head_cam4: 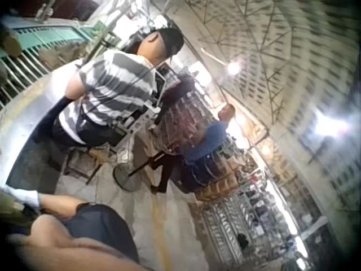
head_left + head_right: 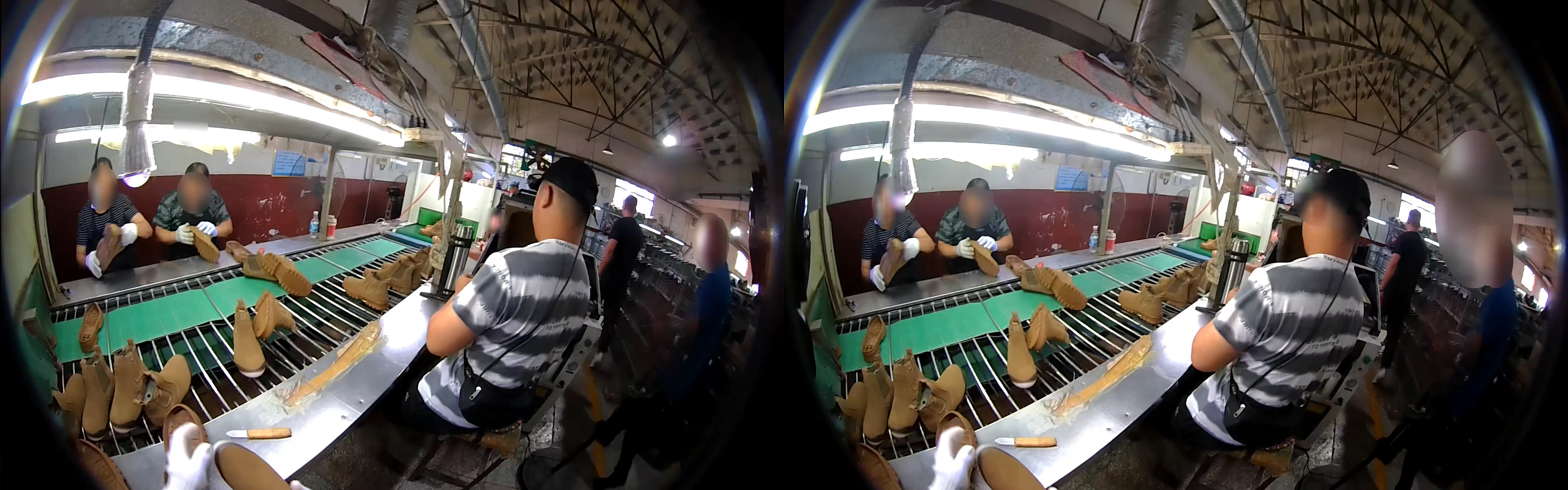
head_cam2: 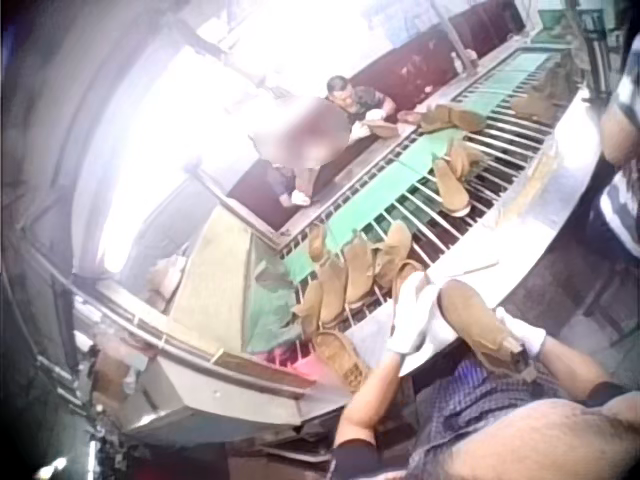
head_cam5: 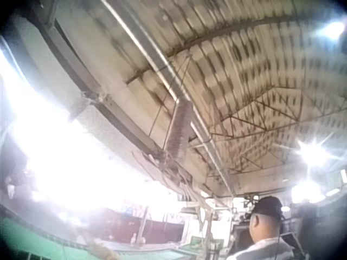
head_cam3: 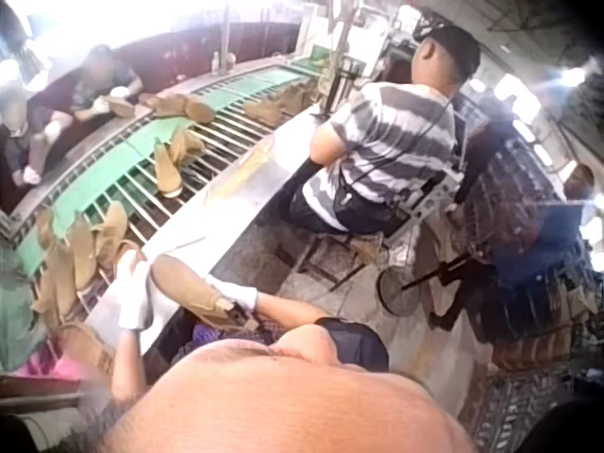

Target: The person picks up a shoe sole and a boot upper from a workspace, aligns the sole with the bottom of the boot, and presses them together by hand while using a tool to clean or trim the edges.

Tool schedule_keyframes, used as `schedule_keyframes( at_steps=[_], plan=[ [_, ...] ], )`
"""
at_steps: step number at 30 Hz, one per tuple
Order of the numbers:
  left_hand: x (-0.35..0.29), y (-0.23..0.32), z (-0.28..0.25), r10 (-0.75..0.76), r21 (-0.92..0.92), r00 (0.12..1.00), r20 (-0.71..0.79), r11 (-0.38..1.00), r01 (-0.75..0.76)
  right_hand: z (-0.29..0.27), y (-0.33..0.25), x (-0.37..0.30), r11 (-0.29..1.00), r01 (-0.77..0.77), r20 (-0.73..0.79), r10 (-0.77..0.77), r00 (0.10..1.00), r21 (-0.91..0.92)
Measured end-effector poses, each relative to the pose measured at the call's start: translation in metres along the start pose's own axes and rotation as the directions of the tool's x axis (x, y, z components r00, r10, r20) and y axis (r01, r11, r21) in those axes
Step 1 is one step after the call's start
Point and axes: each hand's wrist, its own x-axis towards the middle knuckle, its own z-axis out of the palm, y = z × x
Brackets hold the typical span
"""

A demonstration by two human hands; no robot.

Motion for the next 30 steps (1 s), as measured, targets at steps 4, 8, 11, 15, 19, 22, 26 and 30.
schedule_keyframes(
  at_steps=[4, 8, 11, 15, 19, 22, 26, 30],
  plan=[
    [0.066, -0.088, -0.036, 0.127, 0.606, 0.981, -0.144, 0.795, -0.014, -0.009, 0.015, 0.0, 0.996, -0.047, -0.054, 0.051, 0.997, 0.075],
    [0.083, -0.122, -0.01, 0.08, 0.751, 0.957, -0.277, 0.64, 0.164, -0.018, 0.034, -0.012, 0.984, -0.09, -0.101, 0.107, 0.989, 0.156],
    [0.082, -0.151, -0.03, 0.14, 0.821, 0.972, -0.191, 0.565, 0.08, -0.024, 0.045, -0.009, 0.975, -0.121, -0.106, 0.142, 0.984, 0.186],
    [0.058, -0.094, -0.015, -0.012, 0.775, 0.998, 0.055, 0.631, -0.035, -0.022, 0.064, -0.019, 0.96, -0.167, -0.115, 0.197, 0.974, 0.226],
    [0.033, -0.071, -0.02, -0.192, 0.629, 0.98, -0.048, 0.757, 0.179, -0.013, 0.102, -0.024, 0.943, -0.23, -0.074, 0.254, 0.964, 0.242],
    [0.006, -0.129, -0.032, -0.157, 0.262, 0.976, -0.148, 0.946, 0.192, -0.004, 0.14, -0.041, 0.931, -0.271, -0.034, 0.288, 0.957, 0.243],
    [-0.065, -0.143, -0.031, -0.239, -0.068, 0.922, -0.306, 0.971, 0.229, 0.006, 0.182, -0.061, 0.95, -0.273, -0.022, 0.279, 0.96, 0.154],
    [-0.092, -0.065, -0.059, -0.166, 0.407, 0.912, -0.375, 0.855, 0.322, 0.005, 0.193, -0.045, 0.89, -0.453, 0.085, 0.448, 0.89, 0.053]
  ],
)
